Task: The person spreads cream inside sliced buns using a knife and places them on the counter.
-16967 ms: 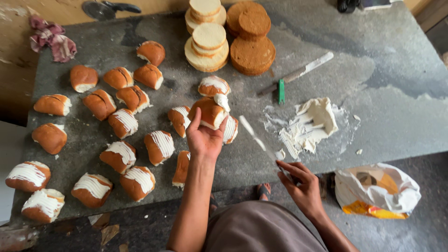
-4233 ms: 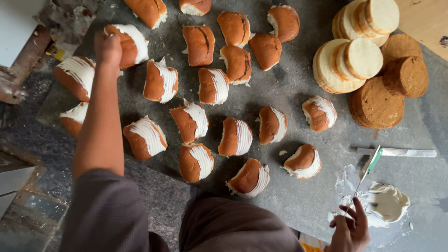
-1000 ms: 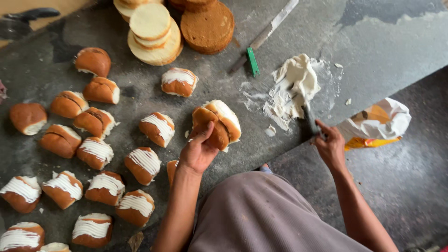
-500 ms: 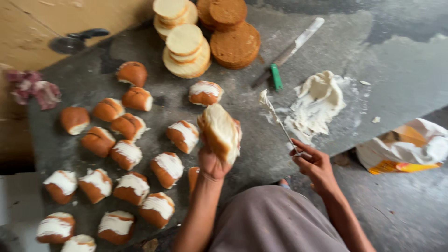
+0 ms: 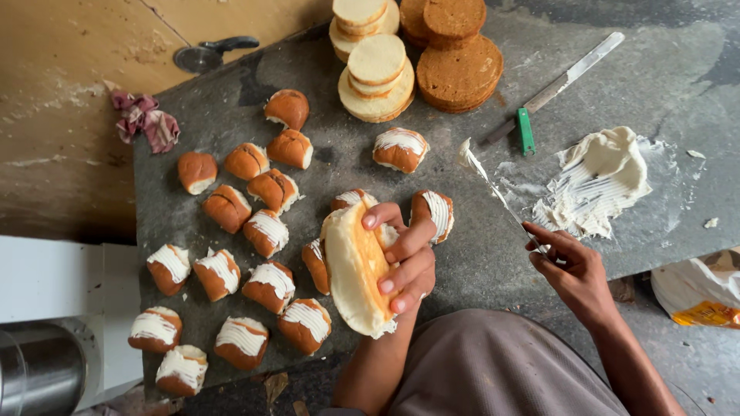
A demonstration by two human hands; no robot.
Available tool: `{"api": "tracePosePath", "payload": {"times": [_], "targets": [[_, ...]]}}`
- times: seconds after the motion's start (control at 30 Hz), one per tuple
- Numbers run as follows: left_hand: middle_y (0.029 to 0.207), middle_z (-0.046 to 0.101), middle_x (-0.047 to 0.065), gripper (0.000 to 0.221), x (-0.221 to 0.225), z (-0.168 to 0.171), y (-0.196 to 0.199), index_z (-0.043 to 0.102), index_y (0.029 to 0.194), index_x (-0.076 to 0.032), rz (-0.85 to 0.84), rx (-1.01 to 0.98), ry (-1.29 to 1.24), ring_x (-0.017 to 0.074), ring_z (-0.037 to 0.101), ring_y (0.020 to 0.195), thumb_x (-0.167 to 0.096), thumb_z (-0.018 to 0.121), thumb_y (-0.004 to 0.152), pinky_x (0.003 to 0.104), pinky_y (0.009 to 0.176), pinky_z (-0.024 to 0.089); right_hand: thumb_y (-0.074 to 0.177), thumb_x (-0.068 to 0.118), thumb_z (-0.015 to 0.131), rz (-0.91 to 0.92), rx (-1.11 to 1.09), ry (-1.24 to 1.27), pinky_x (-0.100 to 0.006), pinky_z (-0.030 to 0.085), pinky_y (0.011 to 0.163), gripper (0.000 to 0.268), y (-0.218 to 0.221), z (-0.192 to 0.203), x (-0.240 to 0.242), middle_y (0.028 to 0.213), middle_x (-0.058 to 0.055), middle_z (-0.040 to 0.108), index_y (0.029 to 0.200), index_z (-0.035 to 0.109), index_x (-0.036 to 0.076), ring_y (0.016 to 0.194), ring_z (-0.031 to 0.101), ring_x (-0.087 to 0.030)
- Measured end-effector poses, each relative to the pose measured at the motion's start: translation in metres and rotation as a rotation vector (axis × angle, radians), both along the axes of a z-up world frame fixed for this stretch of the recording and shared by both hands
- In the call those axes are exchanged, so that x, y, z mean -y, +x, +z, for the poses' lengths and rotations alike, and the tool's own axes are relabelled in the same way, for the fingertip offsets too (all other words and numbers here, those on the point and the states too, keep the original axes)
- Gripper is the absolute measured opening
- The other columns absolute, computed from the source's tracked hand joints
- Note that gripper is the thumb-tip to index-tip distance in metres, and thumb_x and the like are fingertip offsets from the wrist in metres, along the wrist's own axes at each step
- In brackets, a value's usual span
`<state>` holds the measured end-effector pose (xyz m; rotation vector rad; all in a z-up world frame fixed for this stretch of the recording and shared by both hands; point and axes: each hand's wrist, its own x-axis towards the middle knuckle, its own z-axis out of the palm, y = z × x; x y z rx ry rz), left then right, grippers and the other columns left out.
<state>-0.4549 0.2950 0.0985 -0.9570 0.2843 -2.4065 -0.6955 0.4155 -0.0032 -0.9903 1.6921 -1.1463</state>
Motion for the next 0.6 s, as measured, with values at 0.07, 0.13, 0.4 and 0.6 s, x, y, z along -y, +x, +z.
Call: {"api": "tracePosePath", "payload": {"times": [0.07,0.13,0.4,0.6], "targets": [[0.098,0.046,0.012,0.026,0.003,-0.001,-0.001,0.064,0.122,-0.008,-0.002,-0.041,-0.041,0.0320,0.069,0.085,-0.026,0.070,0.104,0.052,0.076,0.067,0.092,0.003,0.064,0.016,-0.015,0.043,-0.029,0.055,0.068,0.050,0.002,-0.001,0.000,0.109,-0.003,0.069,0.139,0.067,0.021,0.081,0.061,-0.010],[0.098,0.046,0.012,0.029,0.003,-0.001,0.001,0.063,0.122,-0.006,-0.002,-0.102,-0.090,0.0344,0.070,0.087,-0.023,0.075,0.102,0.051,0.076,0.066,0.093,0.003,0.064,0.031,-0.026,0.086,-0.031,0.056,0.068,0.049,0.005,-0.002,0.000,0.111,-0.004,0.069,0.139,0.067,0.021,0.082,0.062,-0.013],[0.092,0.053,0.009,0.019,0.003,-0.009,0.003,0.067,0.112,-0.005,0.076,-0.062,-0.057,0.0291,0.070,0.086,-0.022,0.071,0.103,0.043,0.072,0.067,0.091,0.006,0.063,0.076,-0.047,0.085,-0.032,0.061,0.079,0.048,0.008,0.002,0.006,0.117,-0.004,0.069,0.137,0.066,0.021,0.095,0.069,-0.014],[0.079,0.063,0.008,0.015,0.004,-0.009,-0.003,0.062,0.100,-0.004,0.067,-0.072,-0.046,0.0245,0.069,0.082,-0.017,0.064,0.106,0.040,0.065,0.066,0.092,0.005,0.063,0.091,-0.069,0.091,-0.032,0.061,0.075,0.048,0.011,0.006,0.007,0.113,-0.005,0.070,0.137,0.067,0.020,0.089,0.068,-0.014]]}}
